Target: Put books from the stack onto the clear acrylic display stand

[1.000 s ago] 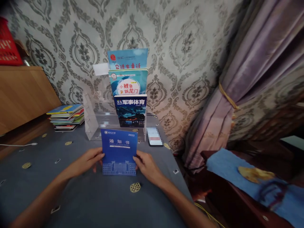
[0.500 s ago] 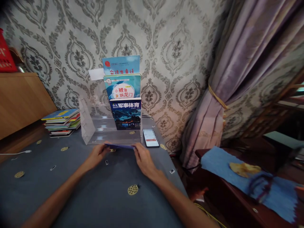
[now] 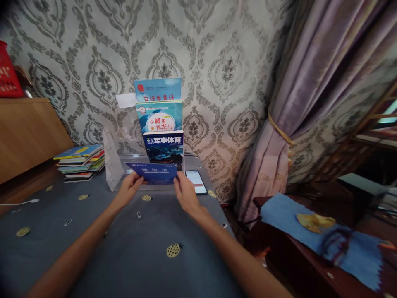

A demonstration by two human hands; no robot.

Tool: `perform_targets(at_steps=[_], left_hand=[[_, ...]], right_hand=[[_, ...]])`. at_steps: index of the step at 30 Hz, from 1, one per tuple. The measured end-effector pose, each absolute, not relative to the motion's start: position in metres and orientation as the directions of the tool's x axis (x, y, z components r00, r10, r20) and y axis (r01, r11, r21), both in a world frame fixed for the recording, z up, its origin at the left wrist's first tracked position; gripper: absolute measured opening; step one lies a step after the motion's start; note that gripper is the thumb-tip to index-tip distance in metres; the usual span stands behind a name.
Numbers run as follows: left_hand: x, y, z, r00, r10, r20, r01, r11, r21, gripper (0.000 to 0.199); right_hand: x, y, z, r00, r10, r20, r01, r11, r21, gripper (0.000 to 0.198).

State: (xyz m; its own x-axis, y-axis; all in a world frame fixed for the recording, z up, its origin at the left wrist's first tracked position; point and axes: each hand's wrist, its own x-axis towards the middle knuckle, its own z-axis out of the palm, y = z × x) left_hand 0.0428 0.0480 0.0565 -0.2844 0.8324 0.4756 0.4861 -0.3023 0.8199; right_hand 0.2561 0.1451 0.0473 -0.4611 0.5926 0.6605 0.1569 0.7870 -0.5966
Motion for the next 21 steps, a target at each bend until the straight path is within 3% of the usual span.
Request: perform_targets(at_steps=[5,9,14,21], left_hand=[[0.046,0.067,0.090,-0.313,0.686,0.657,0.673,-0.328,0.663,0.019],[0.047,0.081,0.108,-0.335,0.538,0.773,0.721,-0.382,0.578,0.015],[0.049,0.091,0.110,-0.308,0.527,0.792,0.719,-0.416,0.557,0.014],[0.050,0.092,0.106,-0.217,0.487,0.846,0.872,-0.294,0.392,0.016]], right_hand=[[0.245,0.163,0.083,-0.306,0.597,0.741,0.125,0.797,-0.591,0.018],[0.239,0.174,0.102,-0.216,0.559,0.801,0.092,0.828,-0.553,0.019],[0.235,0.190,0.103,-0.206,0.540,0.816,0.061,0.839,-0.540,0.022],[0.239,0.205,0.095,-0.216,0.550,0.807,0.114,0.835,-0.538,0.024]])
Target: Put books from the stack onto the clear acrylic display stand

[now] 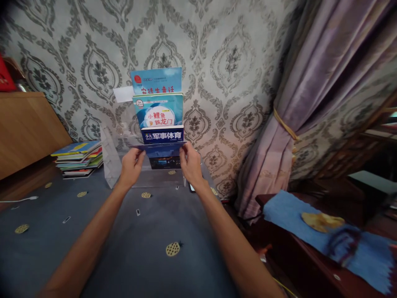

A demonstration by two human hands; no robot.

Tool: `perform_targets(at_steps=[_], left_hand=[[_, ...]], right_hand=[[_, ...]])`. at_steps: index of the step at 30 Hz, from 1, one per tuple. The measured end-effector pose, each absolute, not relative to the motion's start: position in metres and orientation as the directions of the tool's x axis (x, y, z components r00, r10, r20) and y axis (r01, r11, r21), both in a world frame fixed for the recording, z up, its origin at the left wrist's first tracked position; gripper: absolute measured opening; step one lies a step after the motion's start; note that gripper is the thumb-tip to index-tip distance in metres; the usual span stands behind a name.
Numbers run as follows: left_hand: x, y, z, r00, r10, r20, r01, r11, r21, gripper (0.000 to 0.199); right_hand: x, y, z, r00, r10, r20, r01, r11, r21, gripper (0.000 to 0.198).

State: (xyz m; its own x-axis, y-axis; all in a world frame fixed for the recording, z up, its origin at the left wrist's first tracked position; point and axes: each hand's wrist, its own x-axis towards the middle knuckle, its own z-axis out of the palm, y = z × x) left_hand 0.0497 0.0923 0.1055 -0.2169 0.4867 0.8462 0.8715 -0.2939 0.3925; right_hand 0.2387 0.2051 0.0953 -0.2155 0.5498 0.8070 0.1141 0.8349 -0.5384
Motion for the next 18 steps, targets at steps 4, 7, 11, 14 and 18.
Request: perform_targets(at_steps=[4,7,11,14,18], left_hand=[[0.047,0.093,0.103,-0.198,0.531,0.824,0.908,-0.217,0.358,0.018],[0.044,0.093,0.102,-0.201,0.551,0.810,0.921,-0.176,0.348,0.017],[0.041,0.094,0.100,-0.209,0.574,0.792,0.922,-0.154,0.355,0.016],[0.040,0.095,0.098,-0.237,0.582,0.778,0.918,-0.129,0.376,0.016],[0.039,0.097,0.095,-0.264,0.604,0.752,0.909,-0.104,0.403,0.015]], right_hand=[[0.241,0.208,0.095,-0.261,0.538,0.801,0.123,0.842,-0.525,0.023],[0.243,0.211,0.094,-0.291,0.539,0.790,0.162,0.842,-0.515,0.020],[0.247,0.214,0.094,-0.350,0.542,0.764,0.176,0.839,-0.515,0.019],[0.248,0.215,0.096,-0.355,0.548,0.757,0.157,0.833,-0.530,0.020],[0.247,0.214,0.096,-0.295,0.554,0.779,0.159,0.832,-0.532,0.025]])
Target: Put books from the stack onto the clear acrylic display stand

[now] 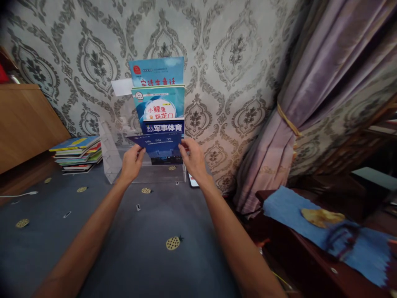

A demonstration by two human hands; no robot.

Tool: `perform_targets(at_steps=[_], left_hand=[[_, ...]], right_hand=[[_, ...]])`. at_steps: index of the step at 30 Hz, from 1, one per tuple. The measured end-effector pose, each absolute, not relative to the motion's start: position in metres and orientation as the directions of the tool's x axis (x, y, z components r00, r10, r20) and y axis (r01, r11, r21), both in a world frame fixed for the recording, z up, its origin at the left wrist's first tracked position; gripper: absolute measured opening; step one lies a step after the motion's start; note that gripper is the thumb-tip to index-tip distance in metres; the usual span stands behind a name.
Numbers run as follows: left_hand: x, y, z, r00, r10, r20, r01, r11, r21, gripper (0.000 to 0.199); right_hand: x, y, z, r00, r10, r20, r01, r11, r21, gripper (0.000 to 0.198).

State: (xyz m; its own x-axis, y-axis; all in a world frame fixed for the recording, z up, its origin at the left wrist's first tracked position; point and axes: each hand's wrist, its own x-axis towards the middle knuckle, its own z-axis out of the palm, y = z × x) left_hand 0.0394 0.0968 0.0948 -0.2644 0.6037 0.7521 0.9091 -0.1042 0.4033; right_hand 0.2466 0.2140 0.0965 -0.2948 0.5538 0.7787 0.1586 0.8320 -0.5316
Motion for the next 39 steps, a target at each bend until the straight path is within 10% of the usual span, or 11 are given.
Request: perform_targets(at_steps=[18,39], left_hand=[[0.040,0.102,0.087,-0.326,0.615,0.718,0.851,-0.139,0.506,0.016],[0.047,0.101,0.087,-0.291,0.647,0.705,0.949,0.105,0.296,0.025]], right_hand=[[0.244,0.229,0.081,-0.337,0.599,0.726,0.340,0.797,-0.499,0.018],[0.241,0.225,0.075,-0.232,0.640,0.732,0.402,0.749,-0.527,0.020]])
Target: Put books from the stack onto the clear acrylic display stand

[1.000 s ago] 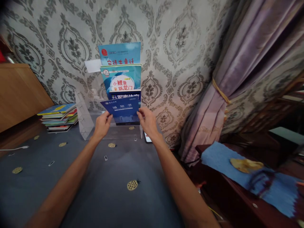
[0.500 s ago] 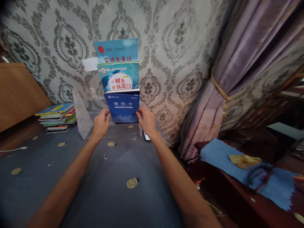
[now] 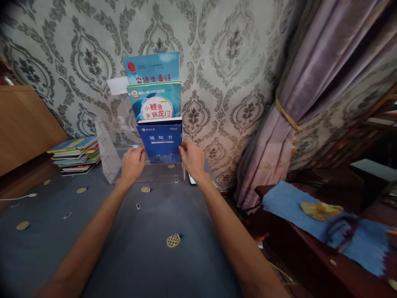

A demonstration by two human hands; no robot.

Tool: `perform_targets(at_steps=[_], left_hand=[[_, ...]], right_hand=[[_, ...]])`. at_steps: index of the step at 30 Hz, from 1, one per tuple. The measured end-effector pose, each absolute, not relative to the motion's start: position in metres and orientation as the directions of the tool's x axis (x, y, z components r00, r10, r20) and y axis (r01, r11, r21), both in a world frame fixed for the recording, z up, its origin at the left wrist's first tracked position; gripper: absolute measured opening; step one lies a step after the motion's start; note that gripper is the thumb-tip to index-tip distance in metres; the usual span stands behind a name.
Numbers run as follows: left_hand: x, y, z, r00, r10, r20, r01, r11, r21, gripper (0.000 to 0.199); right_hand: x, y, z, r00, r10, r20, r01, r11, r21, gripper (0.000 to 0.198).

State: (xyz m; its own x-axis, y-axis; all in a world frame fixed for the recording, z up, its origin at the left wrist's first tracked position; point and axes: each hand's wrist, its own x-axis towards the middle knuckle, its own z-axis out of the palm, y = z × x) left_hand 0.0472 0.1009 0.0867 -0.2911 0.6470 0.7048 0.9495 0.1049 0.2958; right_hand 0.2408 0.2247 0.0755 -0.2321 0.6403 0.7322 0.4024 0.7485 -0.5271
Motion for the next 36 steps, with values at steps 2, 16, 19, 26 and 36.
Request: perform_targets(at_steps=[2,16,19,26,36], left_hand=[[0.048,0.101,0.086,-0.295,0.648,0.702,0.950,0.121,0.288,0.026],[0.059,0.099,0.089,-0.325,0.713,0.621,0.935,0.147,0.321,0.042],[0.059,0.100,0.088,-0.309,0.721,0.621,0.944,0.153,0.291,0.039],[0.061,0.100,0.090,-0.315,0.732,0.604,0.947,0.197,0.255,0.040],[0.068,0.092,0.103,-0.332,0.797,0.504,0.943,0.284,0.172,0.042]], right_hand=[[0.241,0.224,0.076,-0.216,0.641,0.737,0.405,0.745,-0.529,0.020],[0.239,0.222,0.078,-0.132,0.610,0.781,0.288,0.778,-0.559,0.033],[0.237,0.222,0.076,-0.164,0.660,0.733,0.262,0.746,-0.612,0.033],[0.237,0.221,0.077,-0.162,0.686,0.709,0.260,0.723,-0.640,0.033],[0.237,0.225,0.075,-0.150,0.688,0.710,0.266,0.719,-0.641,0.034]])
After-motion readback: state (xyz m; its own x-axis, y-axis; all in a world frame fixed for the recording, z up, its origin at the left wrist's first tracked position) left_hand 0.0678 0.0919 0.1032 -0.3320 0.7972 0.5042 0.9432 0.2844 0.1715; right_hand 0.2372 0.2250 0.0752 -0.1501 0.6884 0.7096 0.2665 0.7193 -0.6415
